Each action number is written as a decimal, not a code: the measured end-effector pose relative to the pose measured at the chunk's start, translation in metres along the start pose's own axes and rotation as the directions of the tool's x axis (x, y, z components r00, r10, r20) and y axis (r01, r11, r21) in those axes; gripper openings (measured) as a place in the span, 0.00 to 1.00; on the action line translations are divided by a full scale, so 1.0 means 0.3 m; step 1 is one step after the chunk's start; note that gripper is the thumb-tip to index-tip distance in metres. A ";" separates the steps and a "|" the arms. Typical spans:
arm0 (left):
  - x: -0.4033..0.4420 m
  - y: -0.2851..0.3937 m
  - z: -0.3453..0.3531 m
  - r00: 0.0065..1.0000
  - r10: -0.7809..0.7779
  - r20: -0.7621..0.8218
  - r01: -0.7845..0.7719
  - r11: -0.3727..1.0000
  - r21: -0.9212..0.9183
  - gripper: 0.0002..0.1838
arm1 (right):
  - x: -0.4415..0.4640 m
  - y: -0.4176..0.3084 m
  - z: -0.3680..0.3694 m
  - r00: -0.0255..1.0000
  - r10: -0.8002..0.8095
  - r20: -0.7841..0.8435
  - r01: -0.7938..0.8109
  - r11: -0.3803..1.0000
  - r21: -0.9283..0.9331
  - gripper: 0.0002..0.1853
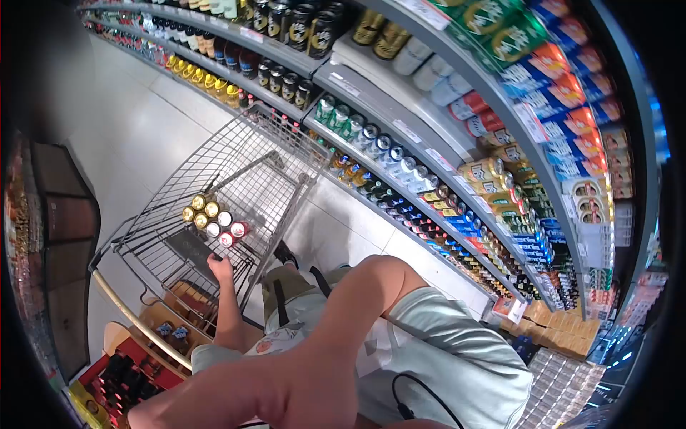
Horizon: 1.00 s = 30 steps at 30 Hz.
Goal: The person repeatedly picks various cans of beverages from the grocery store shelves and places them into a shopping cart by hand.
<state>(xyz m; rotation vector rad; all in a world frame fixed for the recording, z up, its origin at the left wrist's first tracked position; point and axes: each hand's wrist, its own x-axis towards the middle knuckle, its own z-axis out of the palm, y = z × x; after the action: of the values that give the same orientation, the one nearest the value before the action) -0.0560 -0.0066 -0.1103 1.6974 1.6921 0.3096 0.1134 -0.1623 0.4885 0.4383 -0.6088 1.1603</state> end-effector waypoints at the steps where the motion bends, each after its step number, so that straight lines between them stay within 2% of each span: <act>1: -0.018 0.049 0.004 1.000 0.020 -0.004 -0.020 1.000 -0.008 0.36 | -0.005 0.002 0.026 0.990 -0.112 0.085 0.122 0.984 -0.130 0.25; 3: -0.077 0.138 0.033 0.999 0.050 0.004 -0.050 0.999 -0.013 0.37 | -0.067 -0.047 0.132 0.965 -0.173 0.200 0.223 0.938 -0.266 0.26; 4: -0.118 0.200 0.048 0.987 0.162 -0.013 -0.162 0.987 -0.015 0.37 | -0.103 -0.103 0.204 0.966 -0.126 0.225 0.190 0.939 -0.288 0.26; 5: -0.159 0.257 0.061 0.986 0.153 0.060 -0.143 0.980 -0.140 0.35 | -0.143 -0.154 0.280 0.968 -0.091 0.233 0.167 0.928 -0.332 0.26; 7: -0.254 0.338 0.114 0.963 0.268 -0.003 -0.266 0.952 -0.151 0.30 | -0.221 -0.254 0.439 0.972 -0.027 0.233 0.131 0.887 -0.442 0.26; 9: -0.347 0.394 0.167 0.946 0.325 -0.002 -0.321 0.931 -0.175 0.26 | -0.328 -0.275 0.558 0.985 0.012 0.172 0.057 0.918 -0.392 0.26; 10: -0.393 0.418 0.187 0.943 0.326 0.063 -0.299 0.918 -0.262 0.24 | -0.381 -0.256 0.610 0.991 0.035 0.132 0.002 0.963 -0.271 0.26; 11: -0.368 0.387 0.231 0.920 0.356 0.162 -0.321 0.924 -0.209 0.26 | -0.424 -0.242 0.638 0.988 0.031 0.153 -0.006 0.987 -0.163 0.26; 13: -0.492 0.446 0.258 0.885 0.461 0.061 -0.448 0.881 -0.149 0.29 | -0.457 -0.253 0.699 0.968 -0.010 0.253 0.001 0.999 0.037 0.25; 16: -0.733 0.616 0.200 0.823 0.564 0.069 -0.558 0.825 -0.091 0.29 | -0.506 -0.288 0.777 0.932 -0.064 0.355 0.023 0.992 0.120 0.25; 20: -0.842 0.687 0.252 0.758 0.651 0.032 -0.634 0.747 -0.199 0.28 | -0.579 -0.341 0.849 0.928 -0.058 0.368 0.045 0.998 0.044 0.22; 26: -1.043 0.842 0.337 0.729 0.677 0.101 -0.613 0.711 -0.345 0.25 | -0.650 -0.444 0.878 0.936 -0.054 0.348 0.082 0.994 -0.067 0.18; 28: -1.100 0.899 0.366 0.703 0.691 0.167 -0.605 0.705 -0.371 0.24 | -0.657 -0.490 0.877 0.943 -0.038 0.331 0.095 0.983 -0.155 0.17; 30: -1.196 0.979 0.381 0.688 0.681 0.253 -0.561 0.719 -0.411 0.22 | -0.672 -0.567 0.857 0.961 0.000 0.275 0.101 0.930 -0.353 0.17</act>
<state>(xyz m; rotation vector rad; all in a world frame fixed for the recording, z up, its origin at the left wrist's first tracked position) 0.2019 -0.3490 0.1004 1.9000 0.6742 0.4824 0.1631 -0.5219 0.5513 0.2925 -1.0265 0.9160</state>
